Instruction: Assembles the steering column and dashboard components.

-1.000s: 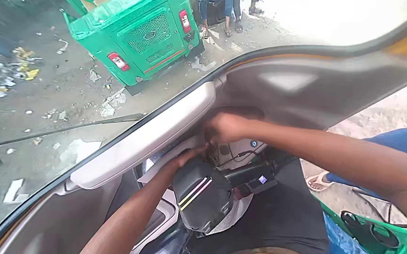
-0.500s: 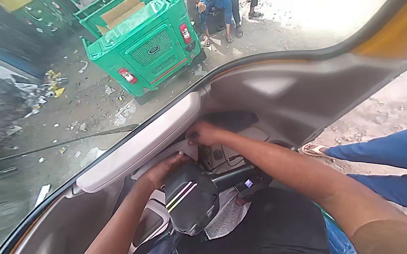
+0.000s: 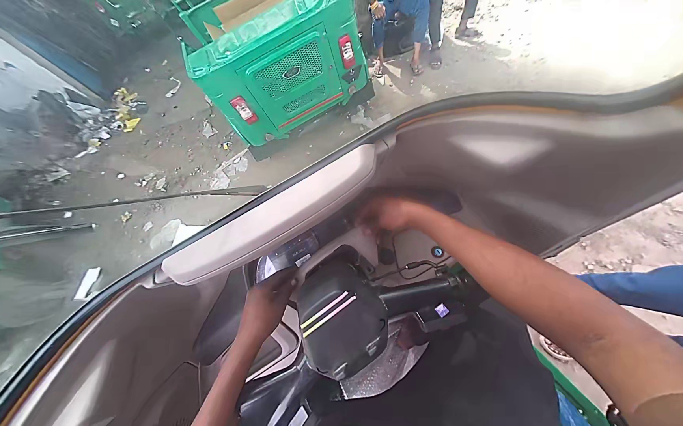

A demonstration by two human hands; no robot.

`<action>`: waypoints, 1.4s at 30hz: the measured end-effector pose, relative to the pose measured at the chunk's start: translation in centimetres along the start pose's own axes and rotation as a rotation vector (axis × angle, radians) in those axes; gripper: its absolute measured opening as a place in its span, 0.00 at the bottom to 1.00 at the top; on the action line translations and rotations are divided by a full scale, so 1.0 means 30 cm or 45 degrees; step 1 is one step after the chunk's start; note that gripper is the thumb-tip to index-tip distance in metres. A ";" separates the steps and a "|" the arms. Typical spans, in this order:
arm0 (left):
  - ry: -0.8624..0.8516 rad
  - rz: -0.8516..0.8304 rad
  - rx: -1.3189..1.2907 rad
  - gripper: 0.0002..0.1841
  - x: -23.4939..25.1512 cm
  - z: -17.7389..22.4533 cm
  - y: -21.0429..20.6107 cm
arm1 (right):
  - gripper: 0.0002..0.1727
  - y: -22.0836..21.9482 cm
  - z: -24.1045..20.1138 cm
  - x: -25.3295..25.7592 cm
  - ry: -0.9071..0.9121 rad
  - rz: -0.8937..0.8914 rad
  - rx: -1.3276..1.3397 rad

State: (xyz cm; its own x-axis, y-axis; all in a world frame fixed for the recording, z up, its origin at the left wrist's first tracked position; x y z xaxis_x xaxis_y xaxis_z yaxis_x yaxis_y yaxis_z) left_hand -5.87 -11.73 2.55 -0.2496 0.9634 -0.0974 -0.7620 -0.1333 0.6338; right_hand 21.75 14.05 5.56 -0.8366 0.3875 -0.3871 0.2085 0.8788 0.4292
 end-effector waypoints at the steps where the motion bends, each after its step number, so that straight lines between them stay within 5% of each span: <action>1: 0.003 -0.013 -0.063 0.18 -0.004 -0.004 0.005 | 0.14 -0.006 -0.003 -0.006 -0.015 0.000 -0.011; 5: -0.026 0.138 -0.410 0.11 -0.039 -0.042 0.025 | 0.19 -0.021 -0.003 -0.005 -0.043 0.024 -0.129; 12: -0.128 0.276 -0.429 0.10 -0.038 -0.010 0.031 | 0.18 -0.003 -0.050 -0.019 0.060 0.075 -0.652; 18: 0.084 0.119 -0.230 0.11 -0.062 -0.087 0.022 | 0.13 -0.075 -0.046 0.013 0.125 0.060 -0.948; 25: 0.056 0.189 -0.100 0.14 -0.099 -0.088 -0.005 | 0.14 -0.110 -0.080 -0.005 0.117 0.217 -1.140; 30: -0.119 0.279 0.357 0.19 -0.098 -0.084 0.007 | 0.13 -0.139 -0.099 -0.017 0.054 0.336 -1.327; 32: -0.037 0.187 0.512 0.14 -0.088 -0.076 0.018 | 0.13 -0.147 -0.098 -0.015 0.025 0.333 -1.380; 37: 0.332 -0.425 0.710 0.22 -0.042 0.029 0.012 | 0.04 -0.178 -0.123 -0.042 0.028 0.160 -1.436; 42: 0.362 -0.432 0.605 0.26 -0.008 0.030 0.015 | 0.05 -0.234 -0.152 -0.007 -0.048 0.006 -1.480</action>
State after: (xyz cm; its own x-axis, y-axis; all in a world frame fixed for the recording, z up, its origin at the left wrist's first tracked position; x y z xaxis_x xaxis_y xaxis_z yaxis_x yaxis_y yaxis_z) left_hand -5.61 -11.81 3.55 -0.2394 0.8263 -0.5099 -0.4951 0.3479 0.7962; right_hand 18.16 6.52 6.35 -0.8175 0.4151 -0.3992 -0.3954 0.0995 0.9131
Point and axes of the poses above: each hand's wrist, its own x-axis towards the middle knuckle, its own y-axis out of the back of the hand, z = x × y, the point moved 1 cm from there along x, towards the middle knuckle, and after that the axes turned 10 degrees about -x, right-handed, at the moved point
